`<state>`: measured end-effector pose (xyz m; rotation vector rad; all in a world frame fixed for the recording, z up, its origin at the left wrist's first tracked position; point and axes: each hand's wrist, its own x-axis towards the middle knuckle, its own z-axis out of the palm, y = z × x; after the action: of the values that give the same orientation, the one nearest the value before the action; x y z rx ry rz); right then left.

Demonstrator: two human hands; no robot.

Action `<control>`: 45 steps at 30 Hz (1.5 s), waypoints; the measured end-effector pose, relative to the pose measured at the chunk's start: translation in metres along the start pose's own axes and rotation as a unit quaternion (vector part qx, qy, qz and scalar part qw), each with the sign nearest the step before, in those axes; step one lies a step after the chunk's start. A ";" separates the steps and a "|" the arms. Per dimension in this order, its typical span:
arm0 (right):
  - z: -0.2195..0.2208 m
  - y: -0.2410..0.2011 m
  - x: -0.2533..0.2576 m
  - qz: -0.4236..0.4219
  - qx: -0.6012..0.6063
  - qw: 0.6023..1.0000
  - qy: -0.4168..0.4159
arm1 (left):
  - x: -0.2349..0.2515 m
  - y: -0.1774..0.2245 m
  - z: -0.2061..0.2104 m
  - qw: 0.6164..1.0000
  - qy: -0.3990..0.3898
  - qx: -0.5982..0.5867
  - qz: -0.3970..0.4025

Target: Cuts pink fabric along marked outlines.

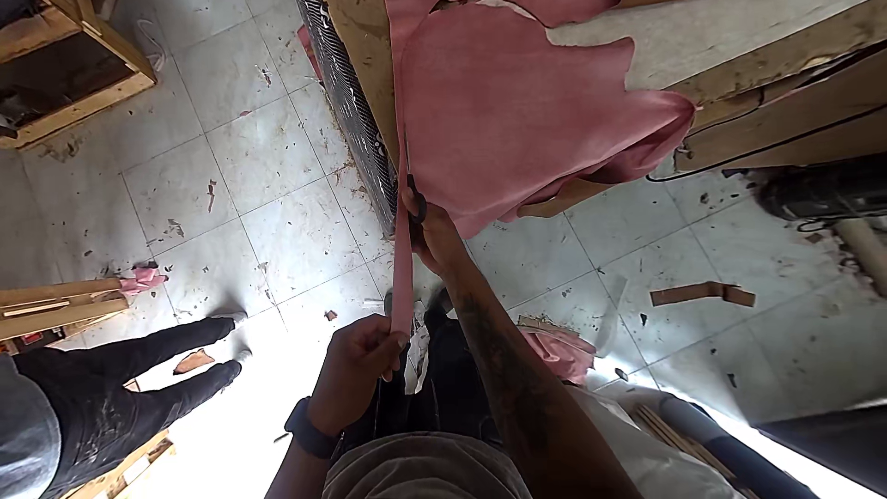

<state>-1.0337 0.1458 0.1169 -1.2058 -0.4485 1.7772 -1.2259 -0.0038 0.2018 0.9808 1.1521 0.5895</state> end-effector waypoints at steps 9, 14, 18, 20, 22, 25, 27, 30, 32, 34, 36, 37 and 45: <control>0.004 -0.027 0.013 0.018 -0.005 1.000 -0.006 | -0.004 0.012 0.000 1.000 0.004 -0.004 0.008; 0.007 -0.038 0.028 0.012 -0.004 1.000 -0.019 | -0.002 0.017 0.000 0.999 0.032 -0.004 0.011; 0.010 -0.047 0.030 -0.004 -0.006 1.000 0.010 | -0.003 0.026 0.002 0.999 0.047 -0.002 -0.013; 0.011 -0.052 0.033 0.001 -0.006 1.000 0.011 | -0.004 0.032 0.002 0.999 0.044 0.001 -0.031; 0.010 -0.054 0.035 0.008 0.002 1.000 0.011 | -0.006 0.037 0.001 0.998 0.043 0.008 -0.041; 0.012 -0.060 0.040 0.016 0.023 1.000 0.007 | -0.010 0.042 0.003 0.999 0.023 0.026 -0.042; 0.017 -0.067 0.044 0.008 0.033 0.999 -0.032 | -0.012 0.044 0.004 0.998 0.021 0.026 -0.044; 0.018 -0.069 0.053 -0.003 0.037 0.998 -0.058 | -0.014 0.046 0.002 0.998 0.031 0.021 -0.051; 0.014 -0.065 0.060 0.010 0.032 0.999 -0.035 | -0.015 0.048 -0.001 0.997 0.038 0.019 -0.061; 0.012 -0.061 0.063 0.014 0.020 1.000 -0.017 | -0.017 0.049 -0.004 0.997 0.039 0.018 -0.071; 0.014 -0.060 0.063 0.003 0.013 1.000 -0.006 | -0.020 0.050 -0.005 0.996 0.037 0.020 -0.078; 0.015 -0.061 0.063 -0.002 0.013 1.000 -0.002 | -0.021 0.050 -0.005 0.996 0.037 0.023 -0.078; 0.018 -0.066 0.074 0.011 0.023 1.000 -0.002 | -0.023 0.059 -0.010 0.996 0.039 0.038 -0.074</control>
<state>-1.0253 0.2450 0.1325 -1.1801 -0.3964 1.7997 -1.2380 0.0092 0.2633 0.9353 1.3125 0.4717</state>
